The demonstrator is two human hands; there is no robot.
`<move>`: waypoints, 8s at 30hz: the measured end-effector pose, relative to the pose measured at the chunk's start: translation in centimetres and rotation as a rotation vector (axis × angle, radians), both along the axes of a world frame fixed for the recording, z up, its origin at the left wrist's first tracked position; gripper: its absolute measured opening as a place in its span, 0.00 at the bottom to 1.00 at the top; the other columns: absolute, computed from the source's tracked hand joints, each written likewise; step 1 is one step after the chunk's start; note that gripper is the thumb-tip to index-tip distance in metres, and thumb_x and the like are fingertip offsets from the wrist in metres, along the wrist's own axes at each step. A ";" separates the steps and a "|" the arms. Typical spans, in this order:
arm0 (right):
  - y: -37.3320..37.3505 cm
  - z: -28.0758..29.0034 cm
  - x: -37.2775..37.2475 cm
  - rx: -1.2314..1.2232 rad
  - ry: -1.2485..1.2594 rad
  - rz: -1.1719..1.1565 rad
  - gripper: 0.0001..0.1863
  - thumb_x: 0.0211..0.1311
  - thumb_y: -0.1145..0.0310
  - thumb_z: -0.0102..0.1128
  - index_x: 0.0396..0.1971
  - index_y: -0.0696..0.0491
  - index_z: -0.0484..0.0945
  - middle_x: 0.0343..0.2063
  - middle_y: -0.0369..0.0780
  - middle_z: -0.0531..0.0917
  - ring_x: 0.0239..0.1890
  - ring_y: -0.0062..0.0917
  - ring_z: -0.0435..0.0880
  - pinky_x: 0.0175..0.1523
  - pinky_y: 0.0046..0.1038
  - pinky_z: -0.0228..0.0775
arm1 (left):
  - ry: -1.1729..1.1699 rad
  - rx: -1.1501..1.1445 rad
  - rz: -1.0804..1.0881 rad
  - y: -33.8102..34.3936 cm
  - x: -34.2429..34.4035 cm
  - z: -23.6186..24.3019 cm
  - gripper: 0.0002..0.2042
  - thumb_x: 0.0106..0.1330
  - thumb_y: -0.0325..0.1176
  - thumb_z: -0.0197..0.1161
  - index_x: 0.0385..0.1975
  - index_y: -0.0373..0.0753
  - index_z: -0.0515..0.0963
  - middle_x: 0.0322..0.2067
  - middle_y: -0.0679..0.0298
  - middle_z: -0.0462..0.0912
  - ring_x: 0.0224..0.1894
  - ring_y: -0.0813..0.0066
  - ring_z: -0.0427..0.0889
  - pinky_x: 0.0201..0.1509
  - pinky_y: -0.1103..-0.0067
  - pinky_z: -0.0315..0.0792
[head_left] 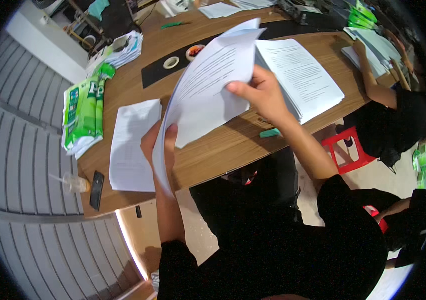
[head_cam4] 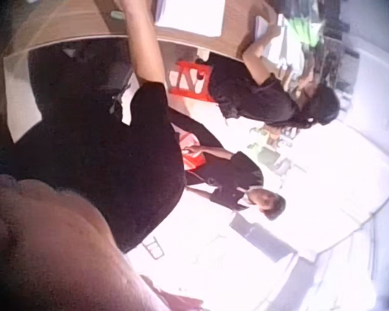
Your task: The person organizes and staples sets of printed papers by hand using a small stapler. The person aligns the edges of multiple sheets of paper, staples them together in the corner, and places the completed sets into a large stack on the table.
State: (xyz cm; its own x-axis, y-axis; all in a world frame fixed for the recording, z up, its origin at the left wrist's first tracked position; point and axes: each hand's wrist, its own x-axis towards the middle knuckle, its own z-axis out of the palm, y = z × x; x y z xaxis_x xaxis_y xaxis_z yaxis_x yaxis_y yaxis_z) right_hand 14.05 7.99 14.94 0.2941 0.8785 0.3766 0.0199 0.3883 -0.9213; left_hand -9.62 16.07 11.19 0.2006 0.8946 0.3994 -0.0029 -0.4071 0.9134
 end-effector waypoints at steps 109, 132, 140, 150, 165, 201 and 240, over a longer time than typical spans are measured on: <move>4.9 -7.2 4.9 -0.681 0.228 0.417 0.35 0.48 0.64 0.74 0.56 0.57 0.70 0.49 0.46 0.79 0.54 0.27 0.76 0.64 0.34 0.63 | 0.091 -0.206 -0.122 0.2 -4.8 -1.7 0.09 0.58 0.25 0.67 0.38 0.32 0.80 0.33 0.67 0.81 0.34 0.81 0.75 0.38 0.81 0.69; -0.4 -6.8 4.9 -0.151 -0.095 -0.059 0.05 0.62 0.73 0.54 0.35 0.56 0.77 0.37 0.40 0.83 0.41 0.20 0.81 0.48 0.20 0.72 | 0.834 0.116 0.105 1.1 -5.6 -11.7 0.14 0.68 0.33 0.51 0.46 0.31 0.75 0.46 0.48 0.77 0.50 0.50 0.74 0.56 0.66 0.66; -0.7 -7.0 4.7 -0.302 -0.296 -0.106 0.10 0.60 0.72 0.59 0.40 0.60 0.78 0.34 0.39 0.84 0.38 0.19 0.79 0.46 0.23 0.70 | 0.239 -0.342 0.174 -1.0 -2.3 -4.1 0.20 0.62 0.36 0.64 0.46 0.23 0.73 0.46 0.51 0.78 0.48 0.63 0.76 0.54 0.70 0.68; 0.0 -7.6 5.4 -0.633 -0.558 -0.095 0.16 0.61 0.68 0.62 0.44 0.63 0.78 0.38 0.45 0.85 0.39 0.24 0.82 0.46 0.28 0.72 | 0.436 -0.333 0.168 -1.6 -2.1 -5.0 0.26 0.61 0.37 0.64 0.53 0.23 0.68 0.52 0.46 0.74 0.53 0.60 0.73 0.58 0.71 0.65; -0.2 0.5 5.9 -0.290 -0.794 -0.380 0.06 0.56 0.75 0.62 0.33 0.61 0.82 0.22 0.45 0.83 0.21 0.27 0.79 0.29 0.27 0.71 | -0.052 -0.122 0.304 2.9 -0.9 -5.2 0.21 0.65 0.34 0.61 0.53 0.28 0.70 0.52 0.47 0.75 0.51 0.68 0.76 0.53 0.73 0.69; -18.2 -10.5 -2.3 -0.834 0.071 -0.159 0.15 0.74 0.61 0.42 0.44 0.58 0.71 0.35 0.37 0.78 0.37 0.21 0.82 0.39 0.22 0.74 | -0.153 -0.911 -0.012 -16.5 2.1 -9.8 0.18 0.71 0.34 0.49 0.40 0.20 0.74 0.28 0.44 0.83 0.27 0.59 0.85 0.30 0.75 0.80; -16.3 -14.0 -6.4 -0.593 0.593 -0.166 0.17 0.55 0.80 0.64 0.43 0.57 0.69 0.28 0.36 0.79 0.31 0.19 0.79 0.37 0.21 0.72 | -0.418 -1.155 -0.444 -18.8 0.3 -12.6 0.25 0.73 0.49 0.45 0.47 0.29 0.72 0.36 0.46 0.82 0.31 0.61 0.85 0.35 0.72 0.81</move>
